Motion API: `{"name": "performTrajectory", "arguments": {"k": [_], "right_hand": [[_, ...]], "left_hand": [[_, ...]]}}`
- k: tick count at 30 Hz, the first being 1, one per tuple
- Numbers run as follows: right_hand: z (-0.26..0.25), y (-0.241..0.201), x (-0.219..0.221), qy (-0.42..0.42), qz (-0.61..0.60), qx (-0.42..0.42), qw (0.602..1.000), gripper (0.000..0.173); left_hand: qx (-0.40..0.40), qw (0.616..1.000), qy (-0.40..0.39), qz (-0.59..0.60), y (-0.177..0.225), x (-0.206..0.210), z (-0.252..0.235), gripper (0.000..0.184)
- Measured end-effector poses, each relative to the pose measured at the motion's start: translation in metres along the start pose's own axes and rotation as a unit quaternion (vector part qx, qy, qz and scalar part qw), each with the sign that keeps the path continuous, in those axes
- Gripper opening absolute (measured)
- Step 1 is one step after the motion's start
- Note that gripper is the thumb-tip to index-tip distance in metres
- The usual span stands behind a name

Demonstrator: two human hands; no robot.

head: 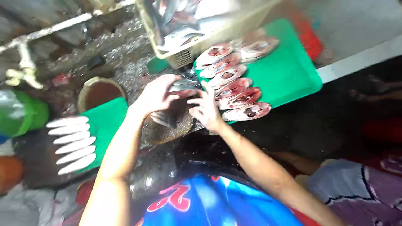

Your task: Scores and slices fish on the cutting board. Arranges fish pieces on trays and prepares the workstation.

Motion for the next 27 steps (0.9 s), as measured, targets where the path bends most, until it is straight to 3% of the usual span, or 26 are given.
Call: {"name": "performTrajectory", "arguments": {"k": [2, 4, 7, 9, 10, 12, 13, 15, 18, 23, 25, 27], "right_hand": [[-0.015, -0.013, -0.003, -0.015, 0.030, -0.025, 0.999, 0.089], [-0.020, -0.013, -0.003, -0.005, 0.055, -0.031, 0.998, 0.070], [-0.013, 0.007, 0.006, 0.008, -0.094, -0.013, 0.995, 0.043], [0.002, 0.020, 0.015, -0.001, -0.239, 0.051, 0.970, 0.039], [0.017, 0.022, 0.016, -0.002, -0.272, 0.083, 0.959, 0.041], [0.035, 0.024, 0.004, 0.031, -0.288, 0.104, 0.951, 0.040], [0.045, 0.022, -0.007, 0.065, -0.279, 0.104, 0.952, 0.039], [0.061, 0.012, -0.031, 0.140, -0.235, 0.098, 0.957, 0.038], [0.072, -0.007, -0.078, 0.244, -0.157, 0.063, 0.955, 0.036], [0.059, -0.043, -0.181, 0.394, 0.013, 0.083, 0.915, 0.030], [0.040, -0.046, -0.235, 0.374, 0.061, 0.143, 0.914, 0.033], [0.010, -0.034, -0.285, 0.315, 0.073, 0.223, 0.920, 0.033]], "left_hand": [[0.043, 0.991, -0.062, -0.112, 0.021, -0.004, -0.007, 0.057], [0.051, 0.983, -0.085, -0.155, 0.038, -0.005, -0.006, 0.067], [0.049, 0.999, -0.009, 0.008, 0.044, -0.019, 0.005, 0.078], [0.038, 0.983, 0.117, 0.138, 0.013, -0.023, 0.021, 0.083], [0.007, 0.978, 0.144, 0.148, -0.016, -0.014, 0.037, 0.079], [-0.080, 0.987, 0.072, 0.121, -0.086, 0.025, 0.062, 0.062], [-0.108, 0.989, 0.000, 0.106, -0.111, 0.051, 0.070, 0.056], [-0.129, 0.981, -0.122, 0.077, -0.142, 0.100, 0.084, 0.061], [-0.143, 0.967, -0.207, 0.051, -0.165, 0.129, 0.085, 0.062], [-0.094, 0.976, -0.199, -0.013, -0.172, 0.138, 0.068, 0.043], [-0.097, 0.972, -0.213, -0.028, -0.174, 0.142, 0.061, 0.055], [-0.129, 0.964, -0.233, -0.014, -0.174, 0.149, 0.051, 0.052]]}}
Point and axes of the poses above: each hand's wrist, its own z-axis away from the middle knuckle, its own x-axis out of the palm, y = z × x, the point moved 1 cm from there along -z, towards the middle knuckle, and after that the axes turned 2 degrees about -y, right-handed, at the moved point
